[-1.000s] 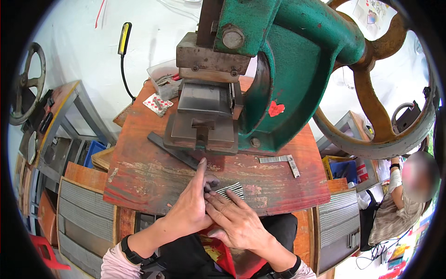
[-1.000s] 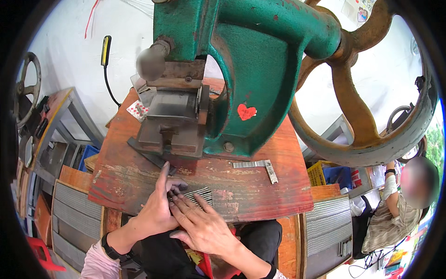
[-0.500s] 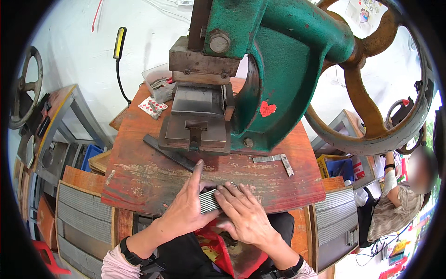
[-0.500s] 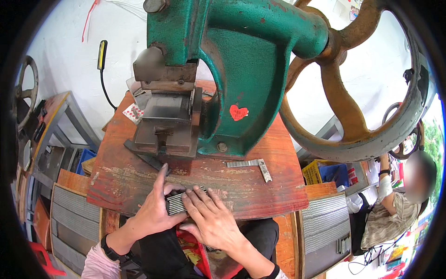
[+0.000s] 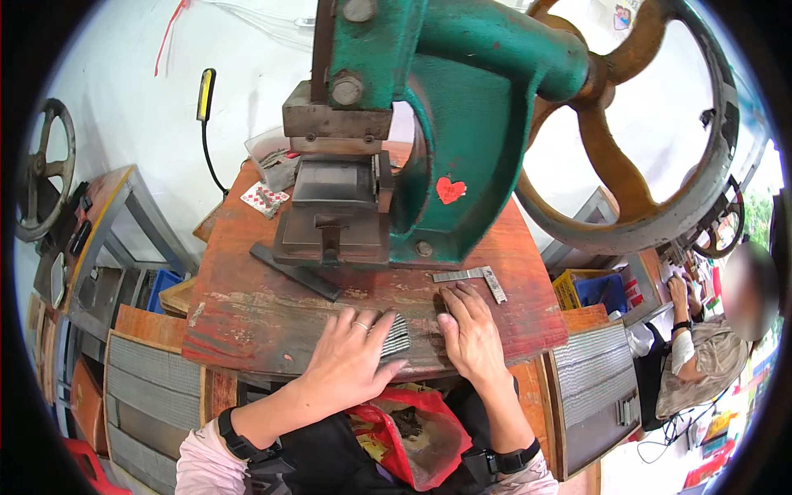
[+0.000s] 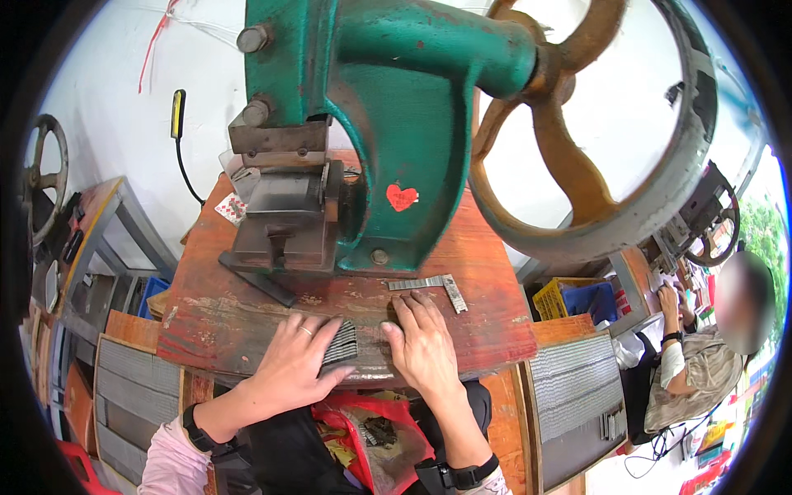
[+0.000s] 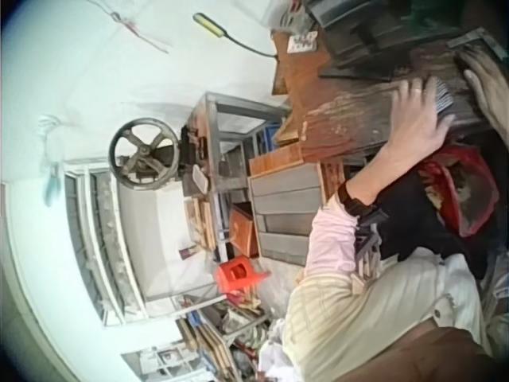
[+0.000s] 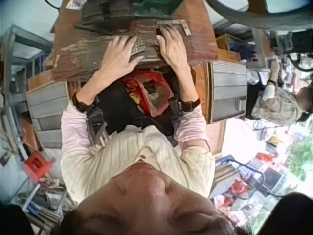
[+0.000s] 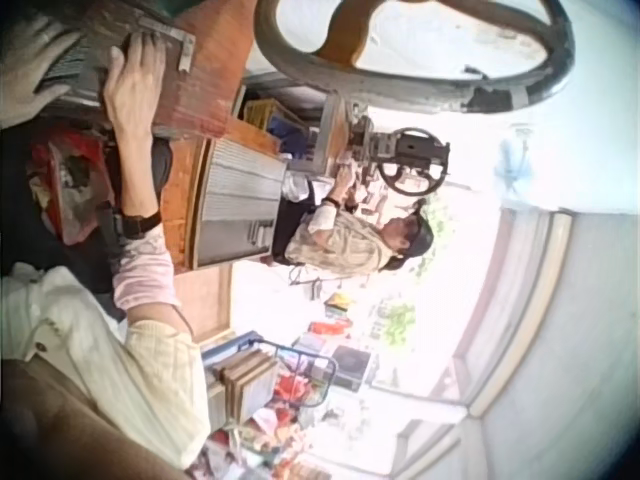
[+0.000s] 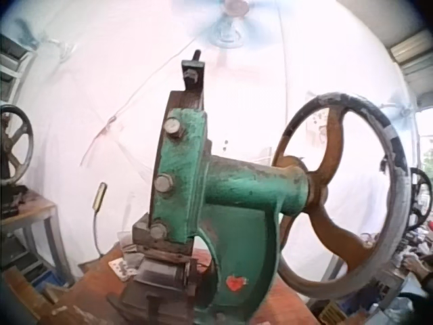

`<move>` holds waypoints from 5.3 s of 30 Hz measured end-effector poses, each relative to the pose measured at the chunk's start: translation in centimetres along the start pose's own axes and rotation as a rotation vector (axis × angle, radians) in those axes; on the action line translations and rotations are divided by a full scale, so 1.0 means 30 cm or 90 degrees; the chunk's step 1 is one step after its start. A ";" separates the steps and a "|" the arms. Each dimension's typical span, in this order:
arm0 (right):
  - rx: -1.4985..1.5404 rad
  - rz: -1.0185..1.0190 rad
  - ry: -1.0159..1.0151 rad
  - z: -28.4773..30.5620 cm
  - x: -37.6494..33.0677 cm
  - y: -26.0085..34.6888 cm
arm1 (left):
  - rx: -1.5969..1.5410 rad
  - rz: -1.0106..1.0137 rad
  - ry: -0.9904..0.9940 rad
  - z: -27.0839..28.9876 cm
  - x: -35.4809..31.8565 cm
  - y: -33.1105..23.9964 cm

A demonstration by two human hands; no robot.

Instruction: Use a manual press machine to shape small metal pieces.

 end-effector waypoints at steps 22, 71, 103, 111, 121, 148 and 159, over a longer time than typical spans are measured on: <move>-0.002 0.022 -0.083 0.020 -0.009 -0.003 | -1.412 0.428 0.473 -0.072 -0.140 -0.157; 0.067 -0.089 -0.007 -0.017 -0.057 -0.136 | 0.350 0.888 -0.358 0.420 -1.411 1.114; -0.034 -0.086 0.009 -0.012 -0.028 -0.081 | 0.290 1.102 -0.003 0.606 -1.572 1.276; -0.015 -0.085 -0.033 -0.004 -0.009 -0.024 | -0.061 0.730 -0.094 0.646 -1.010 0.807; 0.158 -0.017 -0.029 0.030 -0.014 0.144 | -0.007 0.051 0.125 0.283 -0.072 0.188; 0.229 0.114 -0.097 0.034 0.370 0.206 | -0.144 0.005 -0.206 0.346 0.096 0.186; 0.227 -0.128 -0.146 -0.080 0.673 0.022 | -0.094 0.164 -0.152 0.386 0.512 0.361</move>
Point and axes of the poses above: each hand's wrist, its own x-axis towards the middle knuckle, its own z-axis out of the back of the hand, y = z × x, the point moved 6 cm from there along x, towards the middle knuckle, and after that the axes turned 14 degrees about z, right-handed, at the moved point
